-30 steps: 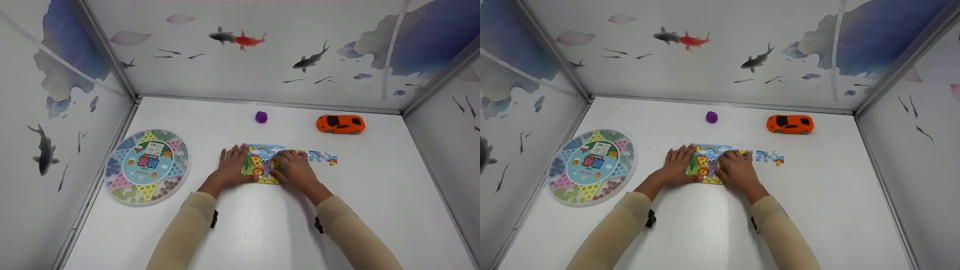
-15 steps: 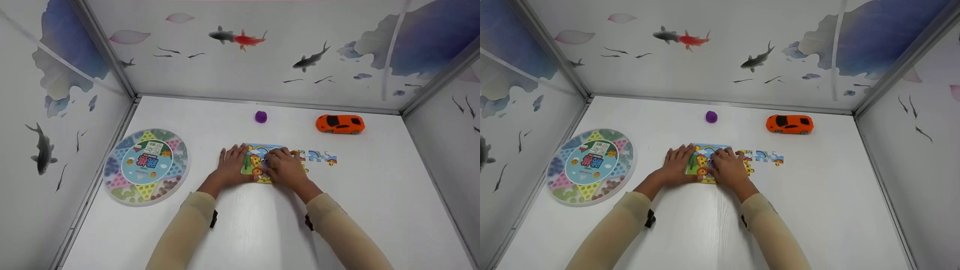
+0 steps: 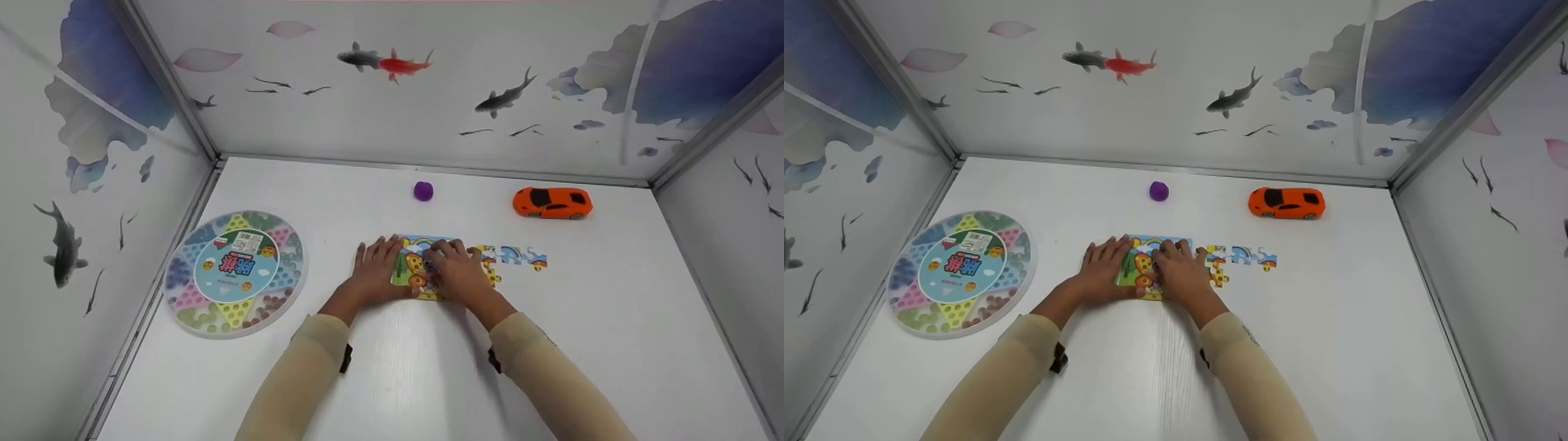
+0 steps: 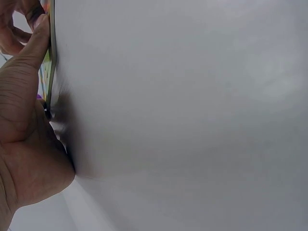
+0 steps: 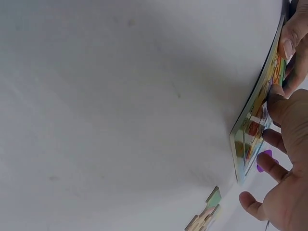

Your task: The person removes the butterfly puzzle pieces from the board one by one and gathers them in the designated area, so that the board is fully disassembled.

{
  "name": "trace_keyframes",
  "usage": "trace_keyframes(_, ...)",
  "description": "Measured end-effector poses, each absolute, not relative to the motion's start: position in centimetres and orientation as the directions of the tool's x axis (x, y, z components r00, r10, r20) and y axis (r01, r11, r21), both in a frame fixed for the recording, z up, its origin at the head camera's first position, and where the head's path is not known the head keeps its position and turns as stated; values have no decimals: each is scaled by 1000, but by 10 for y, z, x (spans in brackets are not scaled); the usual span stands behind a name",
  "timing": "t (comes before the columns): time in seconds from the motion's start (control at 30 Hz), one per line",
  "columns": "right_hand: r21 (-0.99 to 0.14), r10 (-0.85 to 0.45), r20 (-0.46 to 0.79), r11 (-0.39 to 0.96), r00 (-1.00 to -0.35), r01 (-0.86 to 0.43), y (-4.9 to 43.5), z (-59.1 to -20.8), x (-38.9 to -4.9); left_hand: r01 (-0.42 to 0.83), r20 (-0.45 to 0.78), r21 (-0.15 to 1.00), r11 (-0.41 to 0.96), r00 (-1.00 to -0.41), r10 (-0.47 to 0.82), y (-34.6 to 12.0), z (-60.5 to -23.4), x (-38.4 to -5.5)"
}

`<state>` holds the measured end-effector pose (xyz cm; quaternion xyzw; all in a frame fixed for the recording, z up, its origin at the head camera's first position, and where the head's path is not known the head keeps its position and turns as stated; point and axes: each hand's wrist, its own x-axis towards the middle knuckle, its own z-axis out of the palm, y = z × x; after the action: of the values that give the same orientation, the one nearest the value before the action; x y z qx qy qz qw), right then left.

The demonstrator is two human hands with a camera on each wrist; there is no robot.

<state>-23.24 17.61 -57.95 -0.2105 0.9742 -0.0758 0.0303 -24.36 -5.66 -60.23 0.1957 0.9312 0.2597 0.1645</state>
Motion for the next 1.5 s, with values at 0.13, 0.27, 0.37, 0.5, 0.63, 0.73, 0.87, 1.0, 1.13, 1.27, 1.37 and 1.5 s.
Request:
trace_keyframes(0.13,-171,-420,-38,897,-907,-408,175,-581,-234,270,-212,558,785,-868,449,-57,-607,-245)
trace_keyframes(0.27,-180,-422,-58,896,-905,-406,174,-581,-235,281,-210,552,785,-864,457,-58,-602,-243)
trace_keyframes(0.37,-185,-416,-87,900,-905,-396,173,-579,-236,294,-203,538,790,-865,460,-58,-597,-242)
trace_keyframes(0.5,-191,-397,-149,910,-905,-368,168,-572,-238,285,-211,542,790,-864,457,-57,-602,-244)
trace_keyframes(0.63,-207,-375,-203,919,-905,-334,161,-565,-240,280,-209,555,783,-865,457,-57,-611,-247)
trace_keyframes(0.73,-206,-367,-222,923,-903,-324,156,-562,-243,282,-205,551,786,-867,454,-57,-612,-248)
trace_keyframes(0.87,-190,-360,-241,928,-901,-320,152,-561,-247,278,-217,541,794,-866,451,-57,-607,-246)
trace_keyframes(1.0,-192,-343,-264,934,-901,-300,150,-562,-250,271,-223,551,789,-863,453,-57,-597,-242)
trace_keyframes(1.13,-182,-334,-282,939,-899,-292,149,-562,-250,274,-223,549,790,-862,454,-57,-593,-240)
trace_keyframes(1.27,-174,-334,-284,940,-899,-294,148,-561,-250,289,-200,541,790,-868,454,-57,-599,-241)
trace_keyframes(1.37,-179,-333,-281,940,-900,-292,147,-560,-250,289,-191,546,786,-871,453,-57,-604,-243)
trace_keyframes(1.5,-169,-342,-260,937,-903,-306,146,-558,-249,287,-195,559,778,-866,460,-58,-602,-243)
